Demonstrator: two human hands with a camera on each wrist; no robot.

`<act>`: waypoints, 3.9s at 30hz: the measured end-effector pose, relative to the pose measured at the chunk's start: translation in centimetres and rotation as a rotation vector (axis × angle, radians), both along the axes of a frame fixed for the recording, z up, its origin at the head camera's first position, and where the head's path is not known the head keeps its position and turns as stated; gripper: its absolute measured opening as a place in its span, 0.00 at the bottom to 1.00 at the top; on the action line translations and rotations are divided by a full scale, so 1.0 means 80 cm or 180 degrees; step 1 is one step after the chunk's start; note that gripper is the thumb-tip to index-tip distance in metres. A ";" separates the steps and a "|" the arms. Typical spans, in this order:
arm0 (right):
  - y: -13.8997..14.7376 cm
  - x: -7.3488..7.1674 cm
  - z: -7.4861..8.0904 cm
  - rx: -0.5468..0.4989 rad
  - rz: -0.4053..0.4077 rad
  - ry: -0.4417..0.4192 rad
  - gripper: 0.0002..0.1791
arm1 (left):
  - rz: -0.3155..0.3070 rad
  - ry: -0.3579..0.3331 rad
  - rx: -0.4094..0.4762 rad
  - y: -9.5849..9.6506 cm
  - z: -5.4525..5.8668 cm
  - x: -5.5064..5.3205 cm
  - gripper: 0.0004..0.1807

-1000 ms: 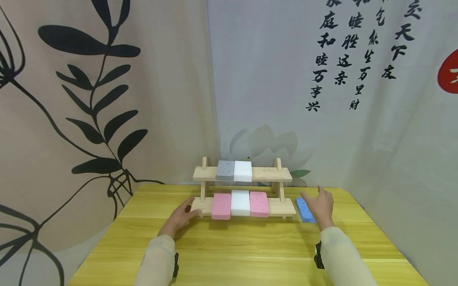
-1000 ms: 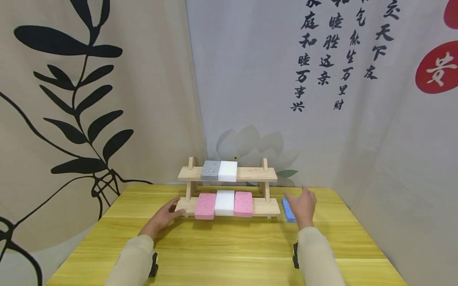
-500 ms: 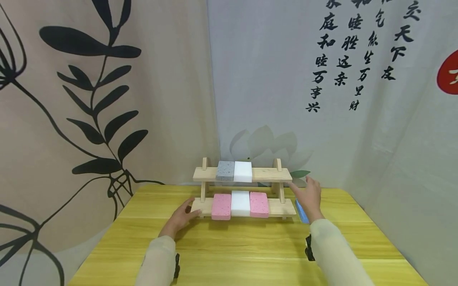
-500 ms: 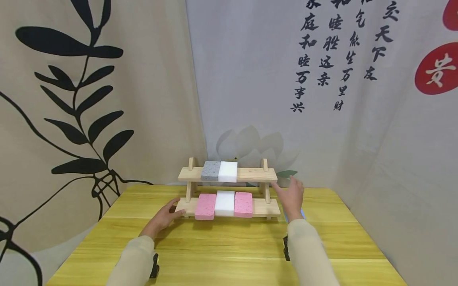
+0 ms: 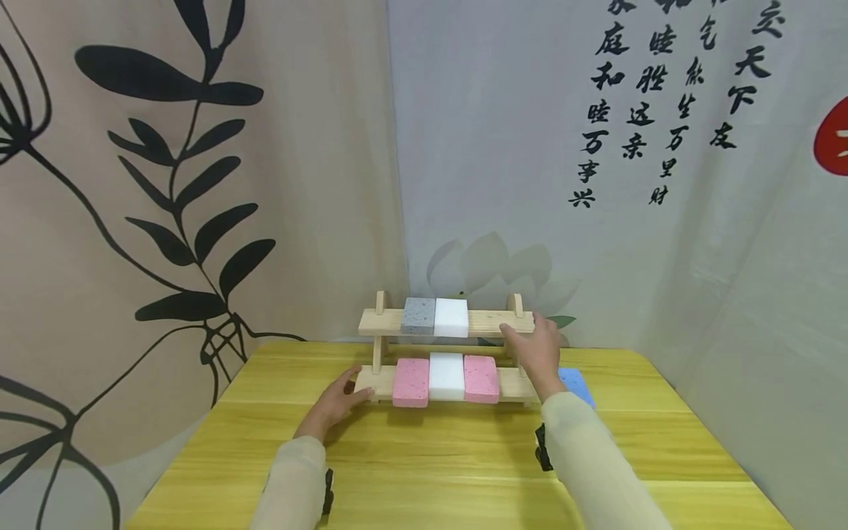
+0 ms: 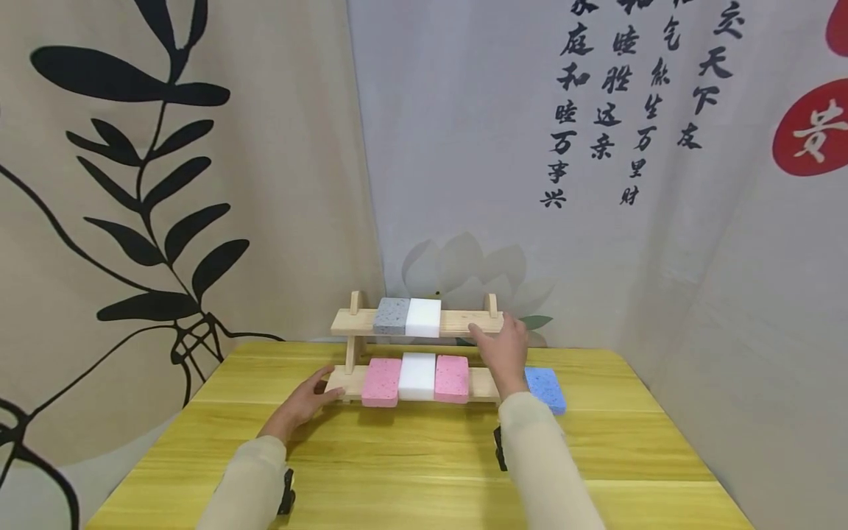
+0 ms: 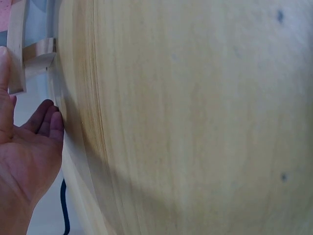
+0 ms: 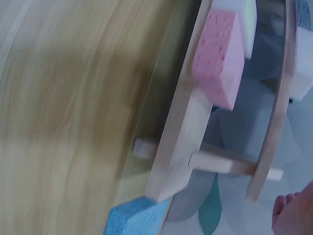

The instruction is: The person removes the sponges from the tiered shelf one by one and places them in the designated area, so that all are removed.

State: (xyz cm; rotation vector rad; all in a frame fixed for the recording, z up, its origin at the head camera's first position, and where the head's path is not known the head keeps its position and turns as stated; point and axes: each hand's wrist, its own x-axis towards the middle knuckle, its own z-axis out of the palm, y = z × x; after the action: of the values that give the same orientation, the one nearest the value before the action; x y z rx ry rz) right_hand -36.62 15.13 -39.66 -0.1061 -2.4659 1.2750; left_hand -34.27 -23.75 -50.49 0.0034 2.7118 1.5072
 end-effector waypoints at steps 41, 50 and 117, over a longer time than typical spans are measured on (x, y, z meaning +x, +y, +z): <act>-0.145 -0.033 -0.018 0.0132 -0.0114 -0.0030 0.57 | -0.0031 0.0050 0.0064 -0.002 -0.002 0.002 0.42; -0.149 -0.035 -0.017 0.0087 -0.0127 -0.0035 0.51 | 0.0024 0.0037 0.0087 0.003 -0.004 0.001 0.42; 0.020 0.003 -0.019 0.0127 0.0190 0.0039 0.45 | 0.0016 -0.0041 -0.0043 -0.001 -0.004 -0.003 0.44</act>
State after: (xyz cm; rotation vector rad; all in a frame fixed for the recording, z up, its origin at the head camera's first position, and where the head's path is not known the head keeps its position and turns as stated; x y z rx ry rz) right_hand -36.35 16.71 -41.17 -0.0143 -2.4998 1.2461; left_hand -34.48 -23.83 -50.85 -0.0137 2.7139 1.4848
